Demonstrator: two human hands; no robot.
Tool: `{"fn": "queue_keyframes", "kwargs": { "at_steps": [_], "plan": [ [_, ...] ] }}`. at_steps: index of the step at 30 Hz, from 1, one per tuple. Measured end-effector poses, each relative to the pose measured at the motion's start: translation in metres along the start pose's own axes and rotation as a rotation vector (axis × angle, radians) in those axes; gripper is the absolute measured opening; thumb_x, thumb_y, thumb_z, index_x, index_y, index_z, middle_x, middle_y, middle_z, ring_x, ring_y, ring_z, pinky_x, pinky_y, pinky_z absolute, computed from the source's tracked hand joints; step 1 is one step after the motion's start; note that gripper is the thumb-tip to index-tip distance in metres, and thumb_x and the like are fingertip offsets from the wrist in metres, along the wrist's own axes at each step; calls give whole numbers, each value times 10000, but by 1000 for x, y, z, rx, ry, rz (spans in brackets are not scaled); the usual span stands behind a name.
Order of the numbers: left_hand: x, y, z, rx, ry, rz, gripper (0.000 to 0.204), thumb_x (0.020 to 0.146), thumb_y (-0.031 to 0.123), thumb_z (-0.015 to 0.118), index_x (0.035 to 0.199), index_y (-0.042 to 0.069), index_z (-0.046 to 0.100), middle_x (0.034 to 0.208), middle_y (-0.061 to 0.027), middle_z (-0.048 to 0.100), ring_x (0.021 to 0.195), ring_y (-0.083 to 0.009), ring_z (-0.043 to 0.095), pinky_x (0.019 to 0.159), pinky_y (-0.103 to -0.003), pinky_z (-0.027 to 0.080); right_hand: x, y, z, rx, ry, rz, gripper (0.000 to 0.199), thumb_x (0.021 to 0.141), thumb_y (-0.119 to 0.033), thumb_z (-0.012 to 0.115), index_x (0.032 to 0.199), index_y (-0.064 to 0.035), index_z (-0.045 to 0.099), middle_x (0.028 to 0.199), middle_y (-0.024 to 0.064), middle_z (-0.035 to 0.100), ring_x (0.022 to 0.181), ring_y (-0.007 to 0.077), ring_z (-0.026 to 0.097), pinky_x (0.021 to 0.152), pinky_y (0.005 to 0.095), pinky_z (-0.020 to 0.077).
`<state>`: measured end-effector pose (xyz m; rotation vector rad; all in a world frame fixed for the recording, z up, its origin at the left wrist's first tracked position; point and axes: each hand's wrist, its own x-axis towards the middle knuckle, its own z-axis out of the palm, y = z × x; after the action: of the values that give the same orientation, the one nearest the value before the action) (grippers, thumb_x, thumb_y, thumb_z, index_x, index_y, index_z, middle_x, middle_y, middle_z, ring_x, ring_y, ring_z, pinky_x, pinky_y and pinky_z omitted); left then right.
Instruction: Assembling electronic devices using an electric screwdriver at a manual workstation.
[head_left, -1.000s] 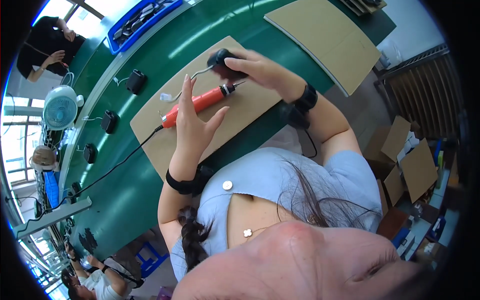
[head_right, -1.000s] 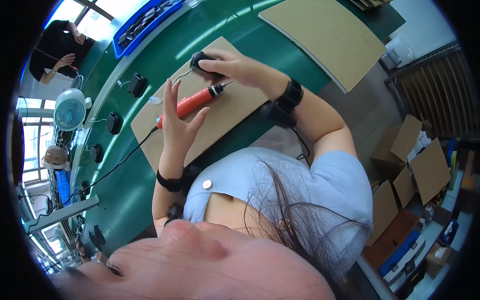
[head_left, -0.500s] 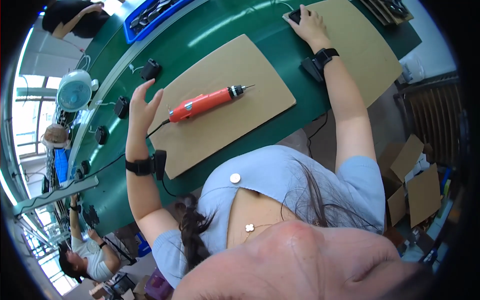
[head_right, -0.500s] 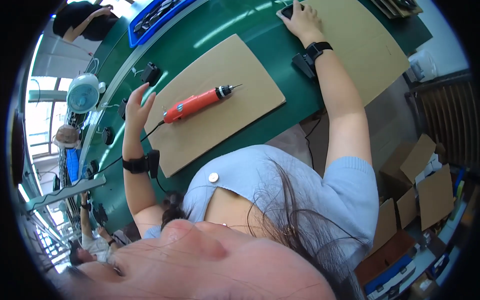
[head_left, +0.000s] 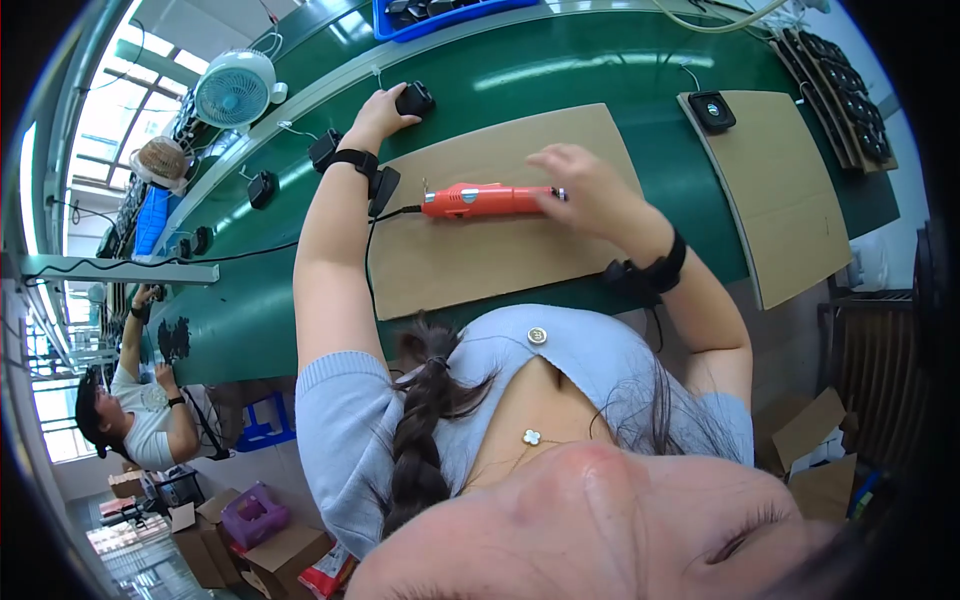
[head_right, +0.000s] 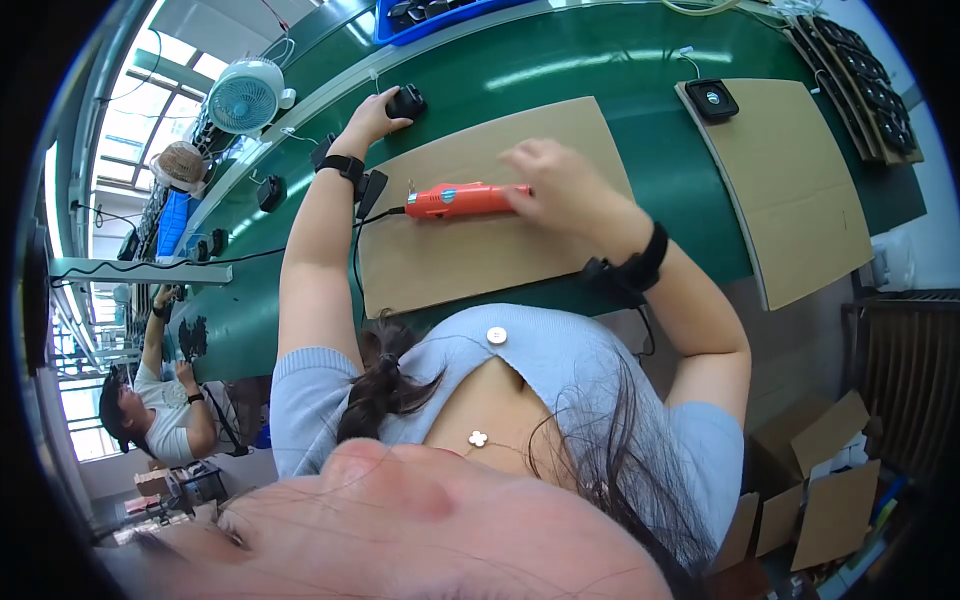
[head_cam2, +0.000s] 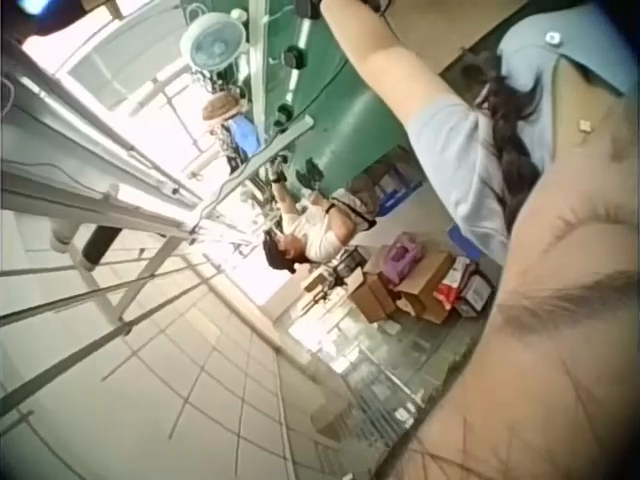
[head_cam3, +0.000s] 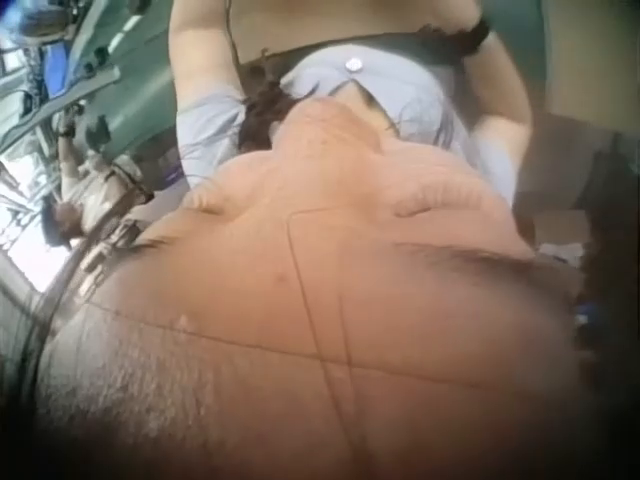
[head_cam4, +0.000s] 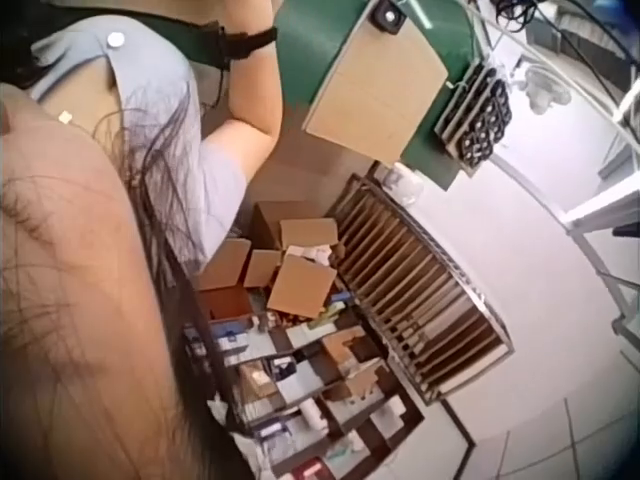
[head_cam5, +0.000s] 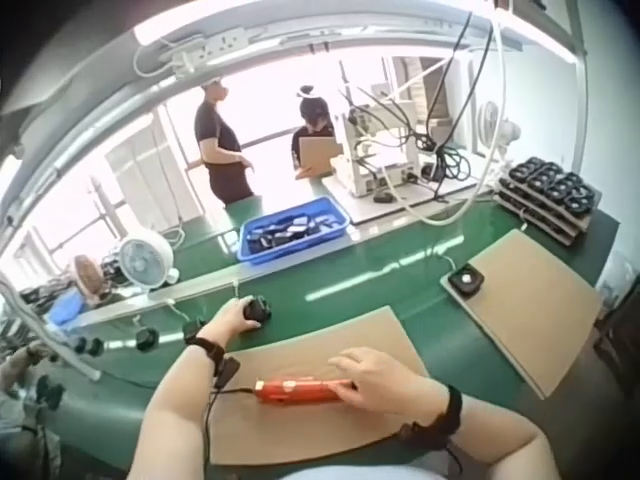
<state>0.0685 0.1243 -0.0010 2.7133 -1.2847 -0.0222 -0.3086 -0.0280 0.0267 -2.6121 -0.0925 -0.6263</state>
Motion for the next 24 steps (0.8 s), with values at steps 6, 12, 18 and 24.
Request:
{"fn": "queue_keyframes", "kwargs": {
  "at_steps": [6,12,18,24],
  "plan": [
    [0,9,2,-72,45,14,805,734,395,831,1418,111,516,1229,-212,620,1147,-375,603,1004,-422,498,4,-21,57,-257,-72,-48,410,836,-285,736,1149,-46,624,994,155,617,932,338,607,846,438,517],
    [-16,38,-5,-81,89,22,711,717,346,825,1327,74,579,1185,-214,636,1110,-378,619,975,-422,513,0,-25,47,-277,-190,101,392,823,-309,748,1096,-57,622,961,139,616,928,320,609,834,439,519],
    [-93,91,-65,-342,372,267,705,706,310,832,1323,75,588,1132,-197,653,1026,-370,647,921,-409,531,2,-15,46,-245,-236,143,394,836,-316,739,1105,-53,623,991,157,627,954,339,613,849,442,519],
    [-198,147,-45,-425,385,428,702,684,261,837,1321,100,589,1147,-172,646,996,-359,651,883,-398,544,7,47,42,-31,40,185,358,902,-261,679,1172,-38,607,970,176,652,880,369,630,825,436,522]
  ]
}}
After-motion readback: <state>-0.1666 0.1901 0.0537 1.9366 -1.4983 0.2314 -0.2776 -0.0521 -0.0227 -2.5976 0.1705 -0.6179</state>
